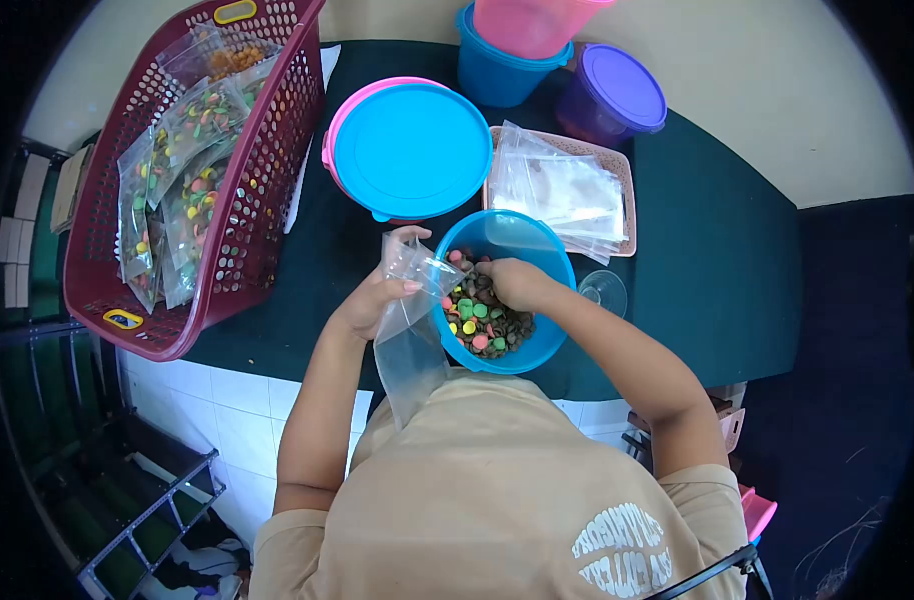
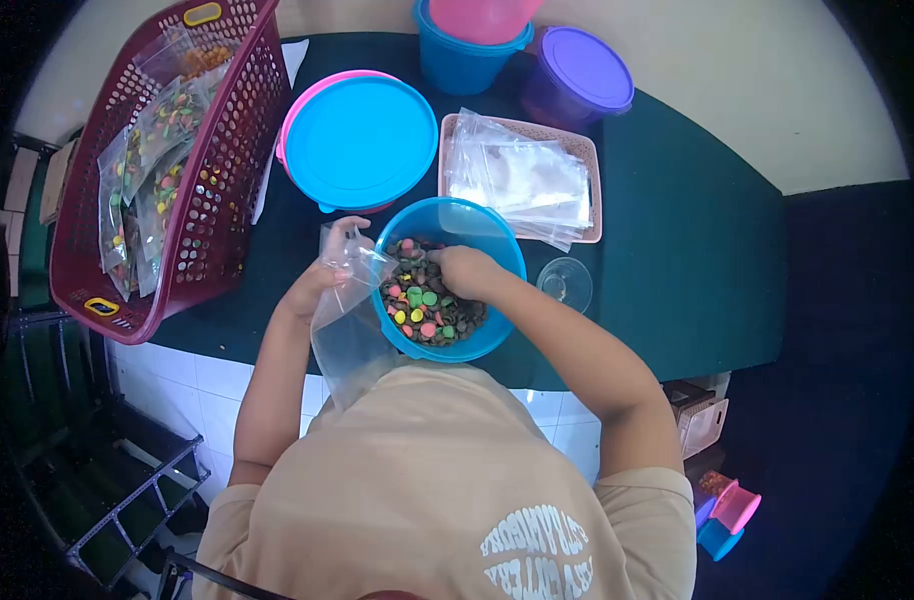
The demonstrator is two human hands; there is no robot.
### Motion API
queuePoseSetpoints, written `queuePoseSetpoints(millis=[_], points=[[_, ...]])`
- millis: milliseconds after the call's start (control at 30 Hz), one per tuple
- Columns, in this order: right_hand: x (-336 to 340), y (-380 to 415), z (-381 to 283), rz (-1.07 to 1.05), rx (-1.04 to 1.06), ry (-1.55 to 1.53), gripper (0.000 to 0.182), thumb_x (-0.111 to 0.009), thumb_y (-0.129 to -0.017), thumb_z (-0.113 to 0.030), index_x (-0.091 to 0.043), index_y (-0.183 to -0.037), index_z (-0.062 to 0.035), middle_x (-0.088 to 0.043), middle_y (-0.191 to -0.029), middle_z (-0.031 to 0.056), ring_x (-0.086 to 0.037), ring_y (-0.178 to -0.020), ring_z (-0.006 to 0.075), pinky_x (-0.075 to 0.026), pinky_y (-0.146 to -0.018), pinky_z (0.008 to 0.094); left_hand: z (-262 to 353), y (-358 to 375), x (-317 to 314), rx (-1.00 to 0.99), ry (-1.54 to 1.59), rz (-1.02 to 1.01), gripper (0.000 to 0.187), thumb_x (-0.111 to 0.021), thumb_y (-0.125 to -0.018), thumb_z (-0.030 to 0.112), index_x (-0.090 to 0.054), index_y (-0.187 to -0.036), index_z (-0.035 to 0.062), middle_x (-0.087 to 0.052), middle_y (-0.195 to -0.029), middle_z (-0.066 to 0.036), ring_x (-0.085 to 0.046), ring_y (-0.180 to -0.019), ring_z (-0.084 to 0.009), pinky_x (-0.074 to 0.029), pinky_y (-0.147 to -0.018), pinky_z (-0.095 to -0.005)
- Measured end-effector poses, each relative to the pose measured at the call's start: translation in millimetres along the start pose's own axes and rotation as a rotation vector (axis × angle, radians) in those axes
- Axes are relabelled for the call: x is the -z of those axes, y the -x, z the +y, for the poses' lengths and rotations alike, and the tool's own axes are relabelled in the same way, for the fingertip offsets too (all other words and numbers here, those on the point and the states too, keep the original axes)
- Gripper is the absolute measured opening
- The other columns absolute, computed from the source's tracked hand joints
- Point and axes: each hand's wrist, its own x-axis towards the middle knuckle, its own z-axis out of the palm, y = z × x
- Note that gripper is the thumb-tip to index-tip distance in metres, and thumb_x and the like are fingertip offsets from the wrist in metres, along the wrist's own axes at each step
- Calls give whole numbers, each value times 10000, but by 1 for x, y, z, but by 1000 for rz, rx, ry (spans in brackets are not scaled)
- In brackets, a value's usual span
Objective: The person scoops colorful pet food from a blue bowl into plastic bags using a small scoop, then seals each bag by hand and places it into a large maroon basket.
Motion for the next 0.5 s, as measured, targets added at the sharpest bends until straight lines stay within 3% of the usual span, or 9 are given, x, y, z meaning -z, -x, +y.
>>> queuePoseSetpoints(millis=[67,167,300,367,500], points=[[-1,-6,3,-82,20,-96,462,-457,-822,-31,-543,-1271,-95,-615,-1109,217,-598,-1028,369,-464,-882,453,-2,2,12,-9,1,4,863,-761,-624,266,-309,-1348,140,-485,-1060,-58,-527,-1027,-200,-439,-913,-345],[-3,-3,6,-62,151,-170,498,-448,-807,-18,-525,-1296,-78,-604,-1132,234,-588,-1048,372,-455,-903,445,0,5,21,-28,-14,26,870,-763,-617,267,-309,-1347,140,-483,-1042,-51,-522,-1005,-192,-440,-896,-335],[3,3,6,-131,177,-197,485,-452,-810,-24,-530,-1288,-58,-602,-1128,244,-582,-1059,376,-455,-904,443,4,8,26,-48,-44,87,876,-764,-606,262,-309,-1345,141,-481,-1028,-41,-516,-995,-183,-440,-875,-320],[9,14,2,-142,282,-251,379,-451,-822,-31,-579,-1178,-9,-627,-1047,239,-603,-993,379,-466,-864,441,5,9,28,-49,-50,90,870,-761,-601,264,-318,-1339,142,-473,-1032,-41,-510,-994,-176,-440,-865,-315],[32,26,-6,-307,186,-281,245,-456,-846,-64,-596,-1026,24,-645,-935,207,-622,-899,353,-476,-800,429,8,10,28,-53,-122,70,907,-764,-592,273,-301,-1360,138,-457,-1047,-41,-495,-994,-171,-412,-890,-319]])
